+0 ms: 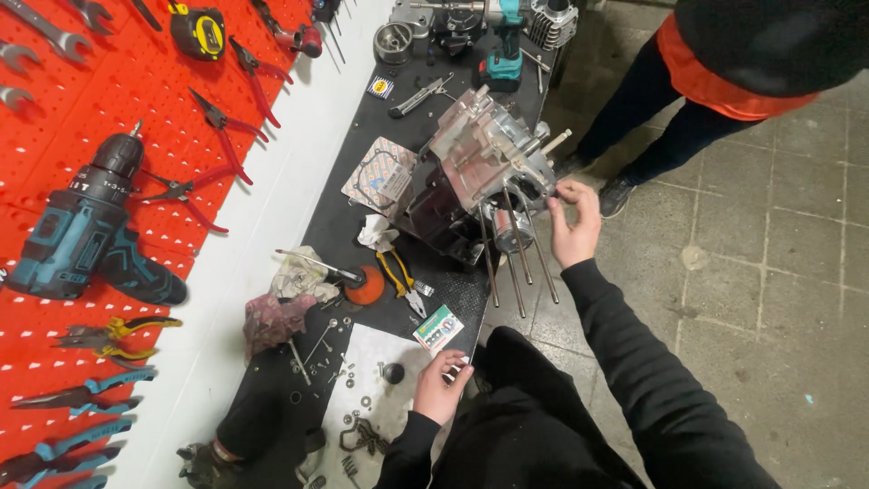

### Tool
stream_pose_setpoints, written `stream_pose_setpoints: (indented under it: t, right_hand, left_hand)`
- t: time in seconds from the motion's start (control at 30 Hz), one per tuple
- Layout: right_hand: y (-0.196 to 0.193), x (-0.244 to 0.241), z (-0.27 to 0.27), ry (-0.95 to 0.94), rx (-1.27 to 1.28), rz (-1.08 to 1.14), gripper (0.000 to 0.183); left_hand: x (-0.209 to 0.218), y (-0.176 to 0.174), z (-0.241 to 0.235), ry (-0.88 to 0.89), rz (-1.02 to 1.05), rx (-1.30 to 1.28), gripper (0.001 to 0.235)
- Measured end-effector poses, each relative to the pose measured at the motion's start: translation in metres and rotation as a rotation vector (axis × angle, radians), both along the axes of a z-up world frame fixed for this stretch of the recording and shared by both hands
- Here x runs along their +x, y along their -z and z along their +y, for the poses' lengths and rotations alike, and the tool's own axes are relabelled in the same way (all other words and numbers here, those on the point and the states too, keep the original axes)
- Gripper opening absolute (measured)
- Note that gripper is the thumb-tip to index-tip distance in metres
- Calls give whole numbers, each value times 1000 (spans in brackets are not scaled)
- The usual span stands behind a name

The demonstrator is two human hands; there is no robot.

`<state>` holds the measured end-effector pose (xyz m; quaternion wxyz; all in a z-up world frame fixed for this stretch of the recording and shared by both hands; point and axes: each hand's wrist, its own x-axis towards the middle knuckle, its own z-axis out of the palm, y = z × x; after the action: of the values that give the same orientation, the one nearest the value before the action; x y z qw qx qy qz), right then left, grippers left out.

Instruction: The person assembles a small engine by inserting a piston with connecting rods into the cylinder block and then installing a small black ring onto the piston. The person handles the piston assembly and ring by hand, aligning and seating components into the engine block on a workbench.

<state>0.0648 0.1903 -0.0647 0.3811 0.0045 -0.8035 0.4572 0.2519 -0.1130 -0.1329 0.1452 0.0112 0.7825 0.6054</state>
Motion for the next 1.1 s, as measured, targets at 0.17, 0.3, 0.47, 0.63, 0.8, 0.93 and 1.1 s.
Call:
stream_pose_setpoints:
  t: [0.17,0.3,0.47,0.63,0.8,0.93,1.1]
  right_hand:
    - [-36,15,-3,79,321,63,19]
    - [-41,13,-7,98,411,83,18]
    - [-43,12,-10,126,437,42,17]
    - [-39,13,-10,142,403,-8,14]
    - [-44,13,-12,158,423,-11,15]
    - [-50,15,-18,161,433,13,15]
    - [-48,14,-12,159,463,14,16]
  left_hand:
    - [2,7,-5,-25,-7,30,29]
    - [1,10,-8,-16,5,17,28]
    - [-3,10,-6,-14,2,32,28]
    - [-4,4,-4,-11,-6,3,27]
    - [-4,3,-4,2,-39,11,28]
    - [-3,6,-7,-12,4,20,29]
    - [1,10,-11,-9,-9,36,28]
